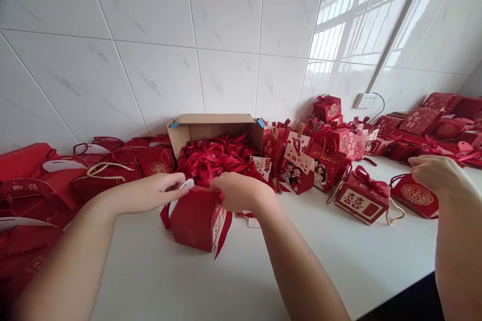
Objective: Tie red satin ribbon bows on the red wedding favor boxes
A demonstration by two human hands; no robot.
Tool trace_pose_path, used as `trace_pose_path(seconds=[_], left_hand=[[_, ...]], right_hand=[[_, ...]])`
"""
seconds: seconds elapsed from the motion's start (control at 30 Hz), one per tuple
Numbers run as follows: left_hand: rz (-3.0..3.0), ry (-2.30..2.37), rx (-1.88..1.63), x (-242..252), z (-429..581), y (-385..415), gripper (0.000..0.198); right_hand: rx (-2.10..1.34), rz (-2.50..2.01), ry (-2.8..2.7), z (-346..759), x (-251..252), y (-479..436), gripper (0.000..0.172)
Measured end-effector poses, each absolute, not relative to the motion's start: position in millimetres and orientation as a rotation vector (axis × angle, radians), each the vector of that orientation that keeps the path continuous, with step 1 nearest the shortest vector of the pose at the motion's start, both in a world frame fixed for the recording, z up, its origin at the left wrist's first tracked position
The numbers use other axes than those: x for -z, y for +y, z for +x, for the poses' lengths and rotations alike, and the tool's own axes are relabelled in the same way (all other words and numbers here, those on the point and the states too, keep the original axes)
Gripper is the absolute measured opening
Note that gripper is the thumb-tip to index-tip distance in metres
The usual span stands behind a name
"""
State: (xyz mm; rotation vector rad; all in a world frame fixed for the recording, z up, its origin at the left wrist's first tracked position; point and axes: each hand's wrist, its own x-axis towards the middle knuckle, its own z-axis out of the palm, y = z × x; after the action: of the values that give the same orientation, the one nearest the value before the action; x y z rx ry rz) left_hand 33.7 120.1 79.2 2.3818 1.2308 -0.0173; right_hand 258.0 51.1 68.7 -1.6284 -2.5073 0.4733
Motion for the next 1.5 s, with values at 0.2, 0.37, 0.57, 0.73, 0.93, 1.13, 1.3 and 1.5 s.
trace_pose_path(seconds=[0.2, 0.37, 0.57, 0.73, 0.93, 1.13, 1.3, 1.5], left_hand=[[2.282, 1.163, 0.055, -84.6, 39.5, 112.7, 0.040], [2.315, 1.156, 0.000, -93.3, 29.6, 110.7, 0.041], [2.270, 1.299, 0.061, -96.6, 16.5, 114.7, 0.049], [2.279, 1.316, 0.074, -98.7, 7.7, 116.7, 0.052], [2.259, 1.305, 0.090, -102.9, -2.3, 116.2, 0.042], [2.253, 1.241, 0.065, -102.2, -1.5, 115.5, 0.041], [2.306, 1.297, 0.110, -94.9, 8.4, 119.3, 0.044], [2.312, 1.082, -0.266, -105.5, 7.6, 111.8, 0.034]], right_hand=[[-0.550, -1.786, -2.321, 268.5, -68.9, 53.6, 0.039], [-0.513, -1.753, -2.270, 274.3, -63.1, 59.0, 0.044], [-0.601, -1.882, -2.285, 285.5, -69.6, 56.8, 0.021], [-0.710, -1.830, -2.218, 298.7, -78.3, 46.9, 0.047], [-0.721, -1.753, -2.041, 304.0, -82.8, 38.5, 0.058], [-0.684, -1.728, -1.904, 304.1, -86.8, 34.3, 0.057], [-0.698, -1.697, -1.807, 302.9, -93.5, 28.8, 0.056], [-0.746, -1.525, -1.644, 304.0, -94.7, 27.0, 0.046]])
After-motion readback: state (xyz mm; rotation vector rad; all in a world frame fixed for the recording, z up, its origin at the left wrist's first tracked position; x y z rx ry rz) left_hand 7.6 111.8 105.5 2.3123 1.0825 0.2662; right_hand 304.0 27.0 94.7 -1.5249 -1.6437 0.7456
